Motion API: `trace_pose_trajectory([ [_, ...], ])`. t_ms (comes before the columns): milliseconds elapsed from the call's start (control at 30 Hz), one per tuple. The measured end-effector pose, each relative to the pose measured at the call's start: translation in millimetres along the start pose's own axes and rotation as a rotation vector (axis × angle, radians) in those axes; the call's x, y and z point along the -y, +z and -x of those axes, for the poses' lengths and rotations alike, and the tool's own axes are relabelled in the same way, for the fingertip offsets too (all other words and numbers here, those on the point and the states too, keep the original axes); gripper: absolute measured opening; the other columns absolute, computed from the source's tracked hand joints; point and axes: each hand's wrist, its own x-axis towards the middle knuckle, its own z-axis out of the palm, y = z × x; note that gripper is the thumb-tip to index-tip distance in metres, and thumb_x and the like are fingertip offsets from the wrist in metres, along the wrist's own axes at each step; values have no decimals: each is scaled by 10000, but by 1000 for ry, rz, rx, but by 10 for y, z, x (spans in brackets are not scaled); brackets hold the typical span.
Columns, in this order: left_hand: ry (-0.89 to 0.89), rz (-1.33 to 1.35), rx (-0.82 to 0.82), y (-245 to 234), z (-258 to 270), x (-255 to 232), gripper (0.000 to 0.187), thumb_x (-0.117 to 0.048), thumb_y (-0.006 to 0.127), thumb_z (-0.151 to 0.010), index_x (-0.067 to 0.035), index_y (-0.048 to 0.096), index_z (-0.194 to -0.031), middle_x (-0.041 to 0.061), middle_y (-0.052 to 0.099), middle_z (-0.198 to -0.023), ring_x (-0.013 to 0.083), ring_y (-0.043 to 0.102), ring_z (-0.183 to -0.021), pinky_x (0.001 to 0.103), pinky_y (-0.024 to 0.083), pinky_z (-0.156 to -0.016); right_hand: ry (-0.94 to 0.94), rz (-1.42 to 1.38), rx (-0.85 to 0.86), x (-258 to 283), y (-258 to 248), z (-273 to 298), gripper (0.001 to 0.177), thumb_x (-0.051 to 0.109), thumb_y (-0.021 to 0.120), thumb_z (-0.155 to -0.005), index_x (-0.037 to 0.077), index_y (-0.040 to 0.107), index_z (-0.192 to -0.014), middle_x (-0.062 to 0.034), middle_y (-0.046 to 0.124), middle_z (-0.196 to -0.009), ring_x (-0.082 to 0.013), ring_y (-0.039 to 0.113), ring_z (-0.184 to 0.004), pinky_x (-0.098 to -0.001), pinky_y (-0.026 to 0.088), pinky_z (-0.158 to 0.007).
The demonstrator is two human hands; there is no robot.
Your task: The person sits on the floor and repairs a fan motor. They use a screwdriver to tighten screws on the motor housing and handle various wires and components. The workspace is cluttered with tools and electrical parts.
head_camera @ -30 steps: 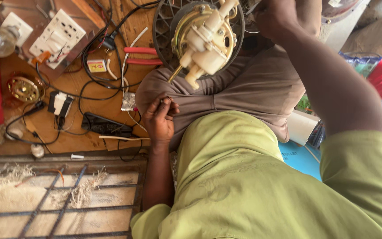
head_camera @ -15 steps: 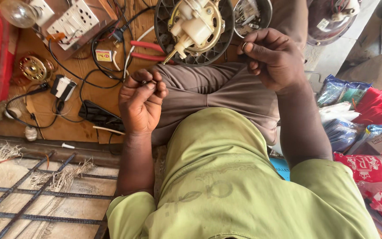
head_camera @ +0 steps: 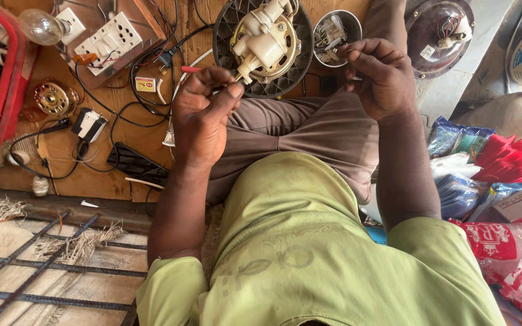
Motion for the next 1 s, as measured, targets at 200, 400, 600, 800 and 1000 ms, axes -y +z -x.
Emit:
trace_pose_trajectory([
  [200, 119, -201, 20, 141, -114, 52, 329, 1, 838, -922, 1, 668, -1203, 37, 647, -1030, 102, 638, -938, 255, 595, -863, 76, -64, -121, -126, -136, -148, 11, 21, 667, -1008, 25, 674, -1000, -129, 764, -1054, -148, 714, -791, -306, 627, -653],
  [400, 243, -648, 19, 103, -177, 39, 718, -159, 984, -806, -48, 612, -1411, -37, 588, -1018, 45, 559, -855, 187, 561, -775, -42, 283, -189, -258, -20, -191, 76, 19, 747, -1021, -8, 725, -1088, -88, 734, -957, -123, 695, -769, -277, 635, -690],
  [600, 364, -874, 81, 135, -361, -30, 880, -297, 1069, -745, -62, 614, -1460, -34, 575, -998, 54, 487, -851, 221, 467, -715, -37, 203, 3, -174, 403, 65, 132, -62, 713, -995, -41, 706, -1125, -113, 741, -975, -158, 740, -808, -308, 666, -745],
  [800, 892, -1118, 233, 282, -631, -145, 719, -389, 1070, -724, -55, 632, -1186, 56, 660, -1072, 210, 622, -959, 371, 545, -787, -78, 267, 94, -186, 823, 171, 198, -69, 683, -1020, -79, 693, -1217, -125, 748, -1043, -150, 743, -887, -298, 670, -841],
  [1000, 886, -1041, 299, 243, -777, -22, 401, -309, 991, -890, -83, 677, -997, 23, 695, -907, 179, 710, -782, 351, 586, -705, -145, 332, 143, -264, 904, 154, 189, -50, 691, -1061, -93, 680, -1244, -120, 734, -1064, -142, 734, -946, -299, 676, -882],
])
